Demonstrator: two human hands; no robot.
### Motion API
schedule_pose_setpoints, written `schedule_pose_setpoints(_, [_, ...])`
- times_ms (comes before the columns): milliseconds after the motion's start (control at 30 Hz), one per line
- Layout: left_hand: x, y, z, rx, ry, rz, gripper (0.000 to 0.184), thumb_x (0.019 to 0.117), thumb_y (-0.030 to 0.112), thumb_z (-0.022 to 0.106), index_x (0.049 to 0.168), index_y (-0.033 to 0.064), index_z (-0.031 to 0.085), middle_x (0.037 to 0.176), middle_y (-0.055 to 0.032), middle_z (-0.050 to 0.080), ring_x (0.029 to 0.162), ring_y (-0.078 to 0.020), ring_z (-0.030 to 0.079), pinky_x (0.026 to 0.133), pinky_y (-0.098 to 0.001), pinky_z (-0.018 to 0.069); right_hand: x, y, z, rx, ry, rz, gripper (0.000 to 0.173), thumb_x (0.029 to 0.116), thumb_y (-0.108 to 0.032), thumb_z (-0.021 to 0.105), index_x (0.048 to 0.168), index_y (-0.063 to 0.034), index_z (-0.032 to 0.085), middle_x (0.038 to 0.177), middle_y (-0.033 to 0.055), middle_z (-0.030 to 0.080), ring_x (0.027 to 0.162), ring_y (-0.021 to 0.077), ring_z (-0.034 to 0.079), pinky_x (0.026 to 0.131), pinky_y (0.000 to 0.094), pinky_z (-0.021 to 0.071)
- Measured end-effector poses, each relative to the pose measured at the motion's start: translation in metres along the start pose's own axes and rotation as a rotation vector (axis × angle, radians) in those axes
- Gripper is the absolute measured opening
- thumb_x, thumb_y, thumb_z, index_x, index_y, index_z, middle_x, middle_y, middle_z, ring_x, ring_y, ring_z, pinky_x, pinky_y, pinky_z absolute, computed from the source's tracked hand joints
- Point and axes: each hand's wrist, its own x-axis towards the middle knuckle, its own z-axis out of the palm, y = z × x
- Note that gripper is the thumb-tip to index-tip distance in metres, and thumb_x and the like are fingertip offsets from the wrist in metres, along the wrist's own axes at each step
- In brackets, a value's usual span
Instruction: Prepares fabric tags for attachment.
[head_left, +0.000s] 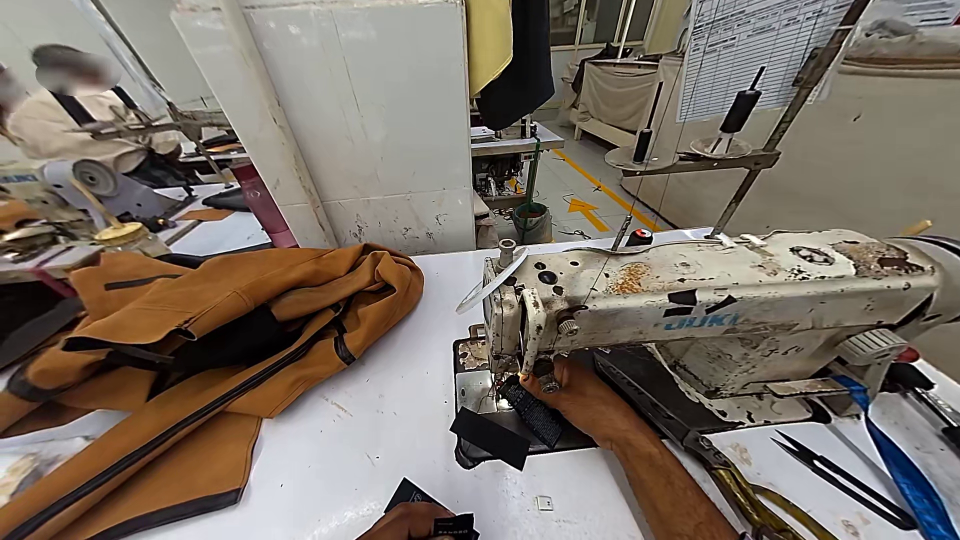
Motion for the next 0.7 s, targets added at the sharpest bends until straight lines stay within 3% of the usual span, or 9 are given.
schedule_pose_setpoints(700, [0.0000, -0.0004, -0.0005, 0.002, -0.003, 0.008, 0.009, 0.0926, 0.003, 0.074, 0.099, -0.0035, 0.074, 0.108, -0.0123, 0.073, 0.100, -0.0186, 0.071, 0.089, -0.0359, 0.0610, 0.0000, 0.0018, -0.0010, -0.025, 0.002, -0.009, 0.015, 0.0992, -0.022, 0.069, 0.094, -0.0084, 0.072, 0.082, 0.0026, 0.068, 0.076, 0.0100, 0.063, 0.073, 0.0270, 0.0523])
